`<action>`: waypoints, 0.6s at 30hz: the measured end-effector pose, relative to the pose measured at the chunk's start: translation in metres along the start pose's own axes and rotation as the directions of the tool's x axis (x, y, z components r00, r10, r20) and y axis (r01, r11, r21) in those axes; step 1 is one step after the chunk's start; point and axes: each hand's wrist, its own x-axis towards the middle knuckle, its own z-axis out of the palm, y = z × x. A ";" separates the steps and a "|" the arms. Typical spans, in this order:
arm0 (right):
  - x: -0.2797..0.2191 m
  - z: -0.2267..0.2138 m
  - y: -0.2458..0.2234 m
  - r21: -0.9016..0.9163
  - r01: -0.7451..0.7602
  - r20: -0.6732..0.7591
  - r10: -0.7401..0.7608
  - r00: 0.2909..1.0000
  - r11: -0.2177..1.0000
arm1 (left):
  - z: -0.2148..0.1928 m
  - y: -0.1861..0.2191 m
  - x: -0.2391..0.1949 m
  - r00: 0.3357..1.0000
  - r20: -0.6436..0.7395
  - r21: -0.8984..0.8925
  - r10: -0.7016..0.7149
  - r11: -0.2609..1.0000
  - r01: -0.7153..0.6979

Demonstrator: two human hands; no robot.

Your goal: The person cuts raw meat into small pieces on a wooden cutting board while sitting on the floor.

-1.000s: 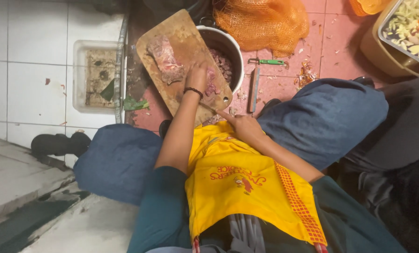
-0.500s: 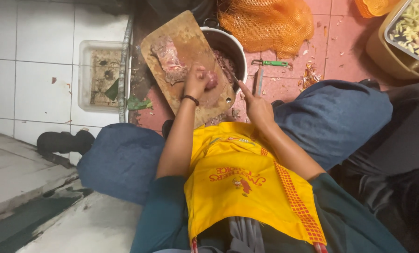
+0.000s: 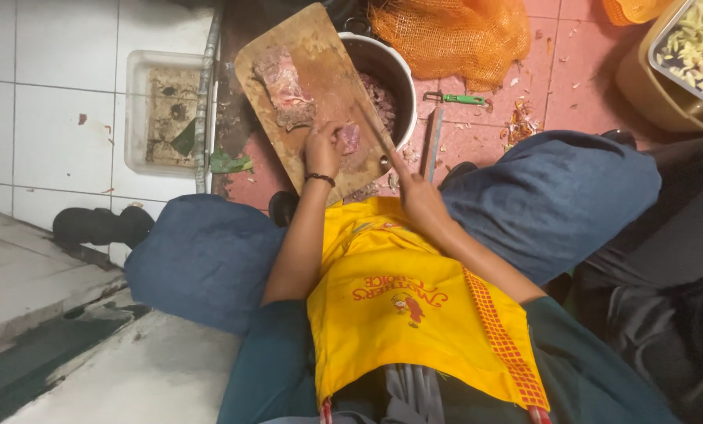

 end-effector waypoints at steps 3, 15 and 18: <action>-0.009 0.008 -0.005 -0.048 0.033 0.048 -0.031 0.998 0.998 | 0.047 -0.042 -0.012 0.992 0.037 -0.182 -0.121 0.975 0.125; -0.004 0.006 -0.023 -0.020 0.055 0.166 -0.051 0.985 0.998 | 0.048 -0.013 -0.014 0.974 -0.085 -0.104 -0.210 0.974 0.201; 0.022 0.023 -0.016 -0.049 0.048 0.115 -0.042 0.992 0.998 | 0.044 -0.011 -0.009 0.988 -0.153 0.037 -0.027 0.999 0.033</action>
